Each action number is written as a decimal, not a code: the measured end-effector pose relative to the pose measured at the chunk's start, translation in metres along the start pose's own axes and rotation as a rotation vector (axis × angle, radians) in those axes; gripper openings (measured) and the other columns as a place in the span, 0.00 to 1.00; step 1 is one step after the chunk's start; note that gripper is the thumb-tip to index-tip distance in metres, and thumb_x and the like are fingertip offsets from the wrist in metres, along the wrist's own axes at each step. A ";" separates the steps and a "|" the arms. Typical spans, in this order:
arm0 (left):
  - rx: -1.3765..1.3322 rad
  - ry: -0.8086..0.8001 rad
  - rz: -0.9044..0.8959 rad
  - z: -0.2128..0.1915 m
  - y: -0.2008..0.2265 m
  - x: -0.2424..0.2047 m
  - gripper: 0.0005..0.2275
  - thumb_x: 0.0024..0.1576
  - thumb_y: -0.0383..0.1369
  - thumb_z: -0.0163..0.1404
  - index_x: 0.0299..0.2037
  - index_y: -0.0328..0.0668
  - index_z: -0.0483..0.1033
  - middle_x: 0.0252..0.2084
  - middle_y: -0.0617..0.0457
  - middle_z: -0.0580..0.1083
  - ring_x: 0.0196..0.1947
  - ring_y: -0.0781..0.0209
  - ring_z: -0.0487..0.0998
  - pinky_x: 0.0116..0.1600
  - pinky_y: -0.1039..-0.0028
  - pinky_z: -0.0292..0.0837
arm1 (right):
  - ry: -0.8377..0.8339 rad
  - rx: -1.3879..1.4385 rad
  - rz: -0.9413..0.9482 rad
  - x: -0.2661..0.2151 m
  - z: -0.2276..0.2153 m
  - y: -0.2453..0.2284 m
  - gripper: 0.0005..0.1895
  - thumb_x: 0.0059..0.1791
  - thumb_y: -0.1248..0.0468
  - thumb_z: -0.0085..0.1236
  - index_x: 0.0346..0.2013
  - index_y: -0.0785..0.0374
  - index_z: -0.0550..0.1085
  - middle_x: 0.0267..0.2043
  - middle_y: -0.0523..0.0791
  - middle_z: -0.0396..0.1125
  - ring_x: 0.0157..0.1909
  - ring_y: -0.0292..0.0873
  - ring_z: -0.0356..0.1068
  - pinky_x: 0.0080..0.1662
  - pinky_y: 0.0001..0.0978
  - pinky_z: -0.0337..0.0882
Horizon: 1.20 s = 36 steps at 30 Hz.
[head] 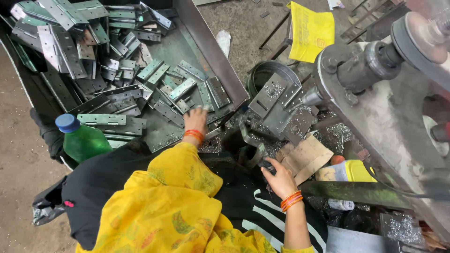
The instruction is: The person repeatedly picks up metal hinge pieces from a bin, places them into a mechanical press, and operates the lever to punch holes. The finished pieces are dropped into a collection bin below. The process is continuous and repetitive throughout the clip.
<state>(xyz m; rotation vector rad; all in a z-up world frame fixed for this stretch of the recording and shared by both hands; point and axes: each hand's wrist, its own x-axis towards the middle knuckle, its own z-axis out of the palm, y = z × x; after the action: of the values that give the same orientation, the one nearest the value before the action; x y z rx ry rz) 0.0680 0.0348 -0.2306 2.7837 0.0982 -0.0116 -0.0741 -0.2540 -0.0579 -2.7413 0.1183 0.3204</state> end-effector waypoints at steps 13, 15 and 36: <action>-0.448 0.441 -0.821 0.028 -0.061 -0.001 0.37 0.45 0.32 0.67 0.66 0.45 0.60 0.65 0.37 0.60 0.61 0.39 0.65 0.57 0.49 0.65 | -0.061 -0.023 0.035 -0.005 0.004 -0.001 0.25 0.45 0.49 0.61 0.55 0.49 0.76 0.46 0.52 0.77 0.51 0.55 0.76 0.55 0.43 0.74; -0.392 0.487 -0.755 0.035 -0.062 0.002 0.35 0.45 0.28 0.64 0.64 0.45 0.62 0.66 0.37 0.60 0.61 0.38 0.65 0.57 0.50 0.66 | -0.059 -0.016 0.016 -0.006 0.005 -0.001 0.25 0.45 0.49 0.61 0.55 0.50 0.76 0.46 0.52 0.77 0.51 0.55 0.77 0.54 0.43 0.74; -0.392 0.535 -0.823 0.041 -0.080 -0.004 0.25 0.49 0.21 0.59 0.58 0.39 0.67 0.58 0.43 0.66 0.54 0.40 0.70 0.52 0.54 0.71 | -0.064 -0.041 0.044 -0.010 0.001 -0.010 0.24 0.45 0.49 0.60 0.55 0.48 0.77 0.44 0.50 0.78 0.48 0.53 0.78 0.53 0.42 0.74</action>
<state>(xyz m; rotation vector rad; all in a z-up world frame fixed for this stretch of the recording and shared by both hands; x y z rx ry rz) 0.0584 0.0951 -0.2968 2.1061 1.2104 0.4838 -0.0824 -0.2436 -0.0527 -2.7692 0.1564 0.4261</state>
